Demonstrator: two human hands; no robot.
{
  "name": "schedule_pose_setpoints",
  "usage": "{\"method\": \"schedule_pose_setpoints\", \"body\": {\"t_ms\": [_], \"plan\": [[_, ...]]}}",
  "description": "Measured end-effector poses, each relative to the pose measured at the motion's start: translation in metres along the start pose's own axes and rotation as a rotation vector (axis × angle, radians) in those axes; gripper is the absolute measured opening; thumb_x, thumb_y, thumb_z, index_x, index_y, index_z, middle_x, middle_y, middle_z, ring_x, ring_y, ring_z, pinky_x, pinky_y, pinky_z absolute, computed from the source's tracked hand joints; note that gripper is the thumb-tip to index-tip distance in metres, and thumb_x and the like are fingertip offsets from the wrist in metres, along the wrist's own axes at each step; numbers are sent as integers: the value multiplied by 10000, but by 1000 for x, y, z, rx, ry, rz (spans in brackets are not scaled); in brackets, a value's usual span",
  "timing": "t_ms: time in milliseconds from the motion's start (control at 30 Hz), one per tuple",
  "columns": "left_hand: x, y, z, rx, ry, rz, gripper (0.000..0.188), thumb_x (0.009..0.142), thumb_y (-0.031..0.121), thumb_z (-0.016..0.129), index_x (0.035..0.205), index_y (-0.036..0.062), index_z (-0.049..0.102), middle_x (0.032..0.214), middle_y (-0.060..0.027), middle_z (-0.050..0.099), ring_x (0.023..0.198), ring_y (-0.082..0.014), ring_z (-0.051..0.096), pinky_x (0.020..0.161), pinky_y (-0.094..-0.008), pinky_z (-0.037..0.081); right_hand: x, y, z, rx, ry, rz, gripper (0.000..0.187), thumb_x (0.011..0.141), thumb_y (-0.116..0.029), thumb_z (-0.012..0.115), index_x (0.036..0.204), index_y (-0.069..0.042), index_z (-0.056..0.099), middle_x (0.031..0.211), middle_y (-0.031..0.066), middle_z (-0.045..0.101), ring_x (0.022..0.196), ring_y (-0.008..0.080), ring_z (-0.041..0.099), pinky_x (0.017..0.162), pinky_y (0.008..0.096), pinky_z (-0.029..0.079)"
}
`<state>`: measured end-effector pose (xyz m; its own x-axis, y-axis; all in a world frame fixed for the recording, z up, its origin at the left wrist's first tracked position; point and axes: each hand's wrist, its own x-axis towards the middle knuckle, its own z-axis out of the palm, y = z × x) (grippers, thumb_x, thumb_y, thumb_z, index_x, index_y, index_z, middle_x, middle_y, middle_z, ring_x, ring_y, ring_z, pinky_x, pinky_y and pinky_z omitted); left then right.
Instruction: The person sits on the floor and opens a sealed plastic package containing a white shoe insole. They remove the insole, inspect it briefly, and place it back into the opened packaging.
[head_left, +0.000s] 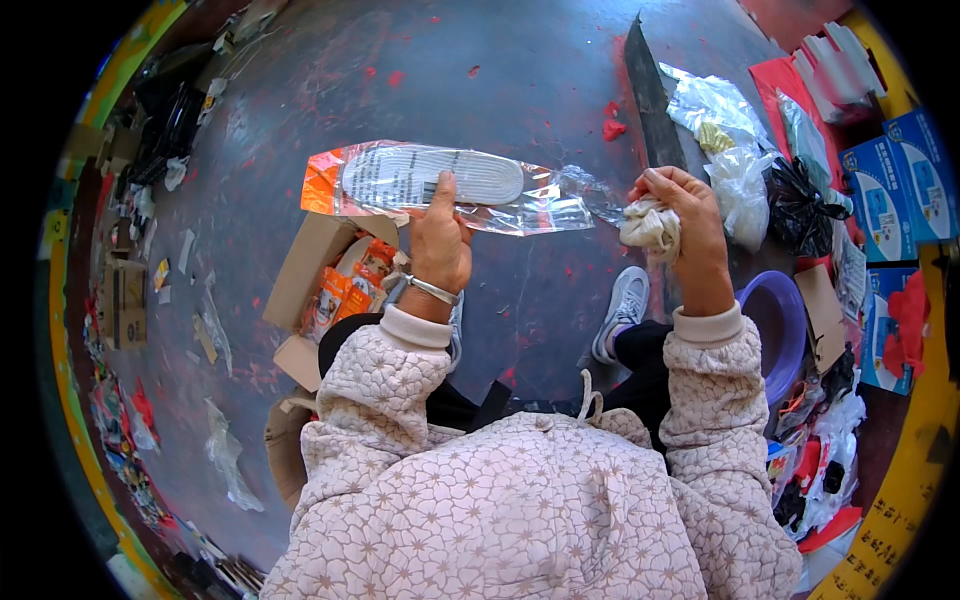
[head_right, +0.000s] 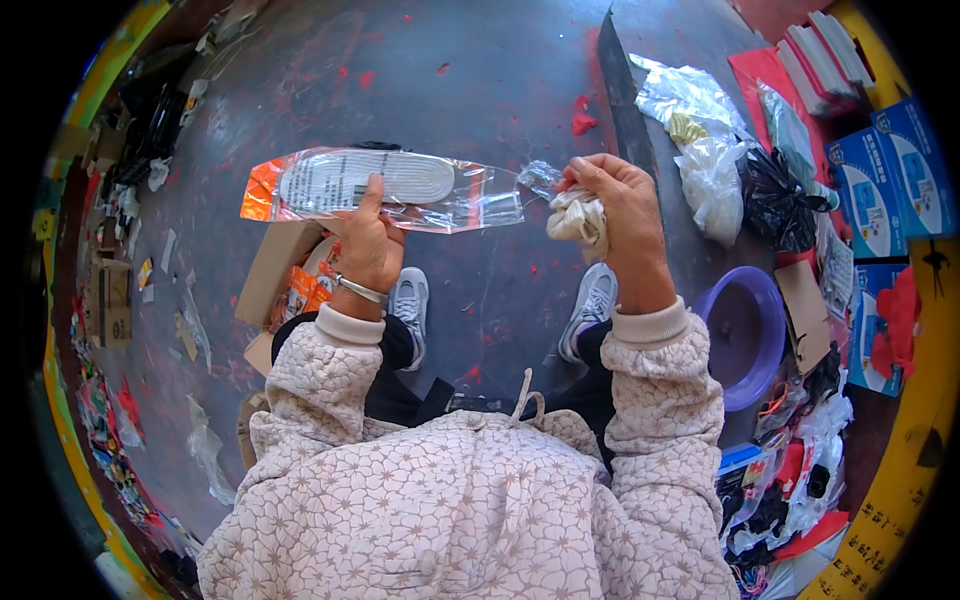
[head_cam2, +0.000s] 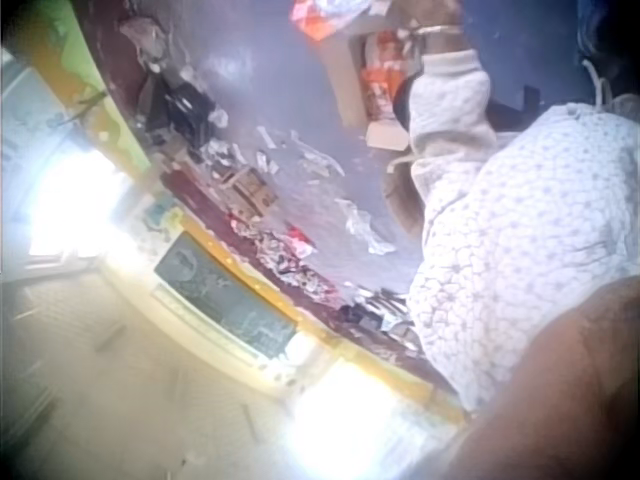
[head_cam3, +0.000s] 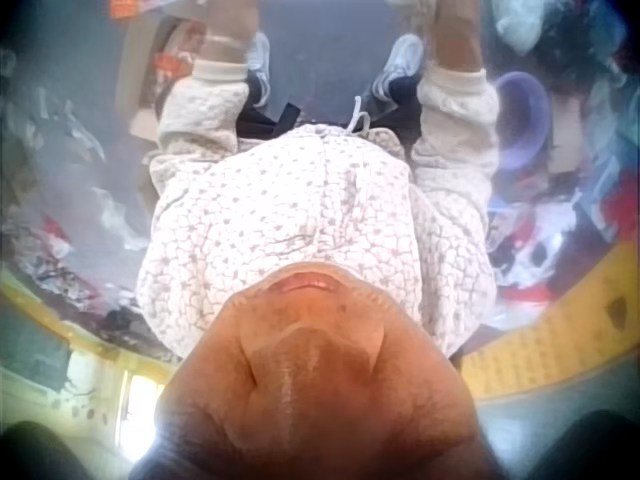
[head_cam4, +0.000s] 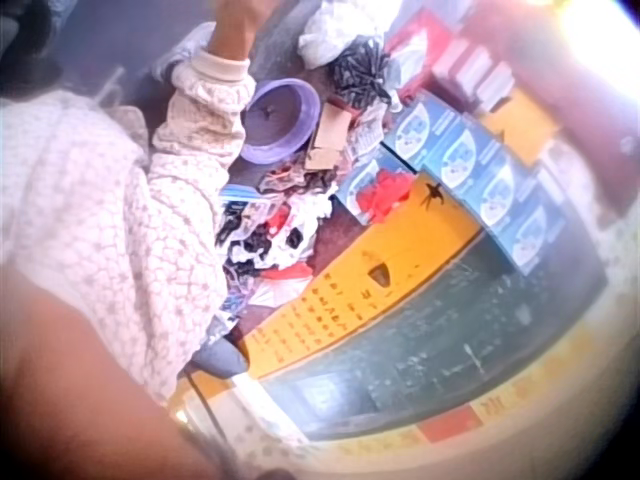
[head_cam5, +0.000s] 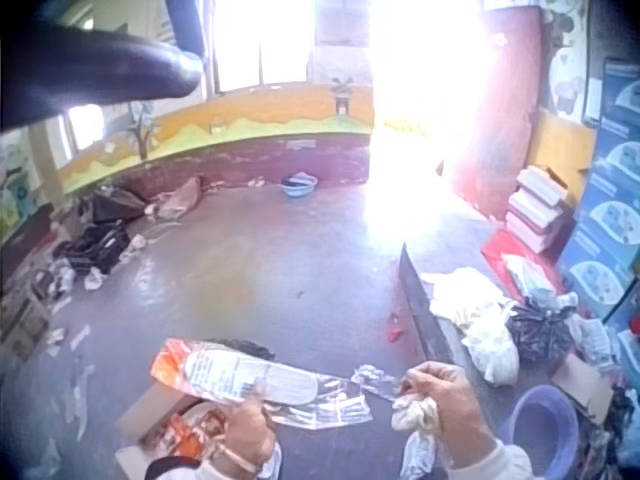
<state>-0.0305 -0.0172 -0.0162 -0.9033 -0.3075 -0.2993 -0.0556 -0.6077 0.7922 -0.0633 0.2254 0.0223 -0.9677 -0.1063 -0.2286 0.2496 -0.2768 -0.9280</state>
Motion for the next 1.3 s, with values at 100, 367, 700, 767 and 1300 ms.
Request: {"method": "schedule_pose_setpoints", "body": {"t_ms": [100, 367, 700, 767, 1300], "plan": [[-3, -6, 2, 55, -67, 36, 280, 921, 223, 481, 1133, 47, 437, 1083, -115, 539, 989, -216, 562, 797, -386, 528, -18, -11, 32, 17, -133, 104, 160, 831, -128, 587, 853, 30, 590, 757, 99, 617, 569, 138, 603, 498, 238, 504], [1, -9, 7, -210, -154, -120, 384, 951, 349, 367, 1169, 36, 406, 1113, -141, 532, 1000, -265, 565, 850, -424, 502, -8, 43, 50, 133, 28, 321, 246, 835, -52, 559, 1050, 42, 482, 924, 160, 617, 655, 178, 636, 534, 269, 544], [-7, -6, 14, -117, -195, -145, 409, 951, 374, 350, 1156, 28, 418, 1108, -149, 542, 1005, -264, 568, 860, -421, 498, -3, 46, 41, 9, -139, 330, 153, 807, -28, 584, 947, 35, 578, 864, 125, 623, 715, 166, 629, 579, 254, 531], [-8, -9, 13, -78, -229, -101, 426, 952, 368, 349, 1187, 16, 400, 1132, -153, 533, 1032, -276, 556, 877, -426, 490, -4, 44, 42, 67, -125, 357, 154, 797, -18, 592, 941, 36, 583, 866, 120, 624, 716, 168, 630, 586, 256, 533], [-6, -5, 12, -149, -381, -133, 478, 942, 402, 352, 1163, -17, 413, 1132, -169, 535, 1003, -270, 577, 872, -374, 503, 0, 22, 33, 220, -58, 282, 233, 759, -13, 620, 972, 37, 540, 814, 147, 623, 633, 195, 638, 537, 283, 552]]}}
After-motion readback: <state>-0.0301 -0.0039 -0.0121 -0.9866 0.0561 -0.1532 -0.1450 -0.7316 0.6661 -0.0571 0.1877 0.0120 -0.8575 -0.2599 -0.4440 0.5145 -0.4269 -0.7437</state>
